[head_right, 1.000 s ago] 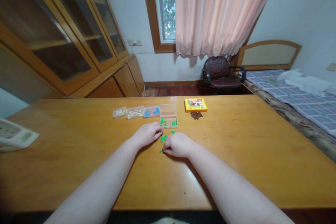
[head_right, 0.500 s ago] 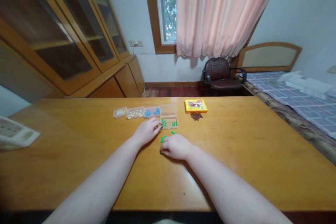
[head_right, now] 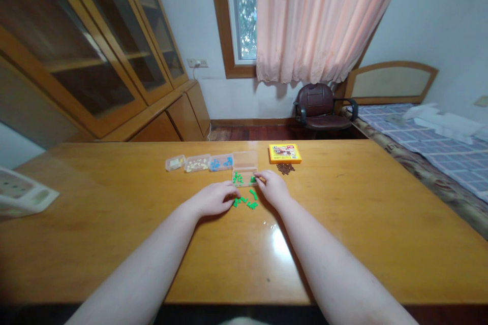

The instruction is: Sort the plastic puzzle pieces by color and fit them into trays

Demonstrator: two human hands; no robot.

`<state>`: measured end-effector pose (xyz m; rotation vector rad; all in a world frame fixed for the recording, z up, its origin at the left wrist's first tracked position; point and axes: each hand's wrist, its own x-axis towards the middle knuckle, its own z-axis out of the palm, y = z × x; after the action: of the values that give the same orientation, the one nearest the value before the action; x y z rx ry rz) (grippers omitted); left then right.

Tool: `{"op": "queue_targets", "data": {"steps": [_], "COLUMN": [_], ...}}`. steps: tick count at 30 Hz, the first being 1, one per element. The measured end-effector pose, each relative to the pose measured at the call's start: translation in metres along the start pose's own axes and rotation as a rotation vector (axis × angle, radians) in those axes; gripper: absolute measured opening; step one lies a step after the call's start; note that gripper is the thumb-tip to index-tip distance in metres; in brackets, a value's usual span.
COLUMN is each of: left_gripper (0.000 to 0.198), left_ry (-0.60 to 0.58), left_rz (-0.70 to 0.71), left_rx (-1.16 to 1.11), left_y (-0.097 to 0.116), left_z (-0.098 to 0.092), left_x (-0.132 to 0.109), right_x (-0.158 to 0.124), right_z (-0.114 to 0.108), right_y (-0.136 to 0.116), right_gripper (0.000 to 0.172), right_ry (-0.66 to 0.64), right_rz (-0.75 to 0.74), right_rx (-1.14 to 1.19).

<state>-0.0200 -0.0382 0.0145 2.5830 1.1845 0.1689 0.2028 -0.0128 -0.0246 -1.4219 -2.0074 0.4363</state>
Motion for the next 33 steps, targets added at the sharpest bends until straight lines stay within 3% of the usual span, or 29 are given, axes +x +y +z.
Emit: {"op": "queue_targets", "data": {"steps": [5,11,16,21,33], "left_gripper": [0.014,0.012,0.011,0.011,0.012], "left_ry": [0.001,-0.009,-0.016,-0.011,0.001], "left_rz": [-0.009,-0.036,-0.037,-0.052,0.027], "left_rx": [-0.009,0.011,0.008,0.003,0.014], "left_y": [-0.005,-0.006,-0.004,-0.004,-0.001], "left_z": [0.004,0.006,0.005,0.005,0.001], "left_x": [0.002,0.005,0.004,0.005,0.004], "right_x": [-0.002,-0.011,-0.013,-0.014,-0.013], "right_z": [-0.006,-0.018,-0.015,-0.01,-0.01], "right_y": [-0.001,-0.015,-0.024,-0.026,-0.027], "right_gripper": [0.025,0.021,0.024,0.024,0.016], "right_ry": [0.011,-0.22,-0.317,-0.32,-0.324], "right_rz": [-0.043,-0.086,-0.097,-0.077,-0.116], "right_rx": [-0.018,-0.168,-0.323,-0.408,-0.327]}}
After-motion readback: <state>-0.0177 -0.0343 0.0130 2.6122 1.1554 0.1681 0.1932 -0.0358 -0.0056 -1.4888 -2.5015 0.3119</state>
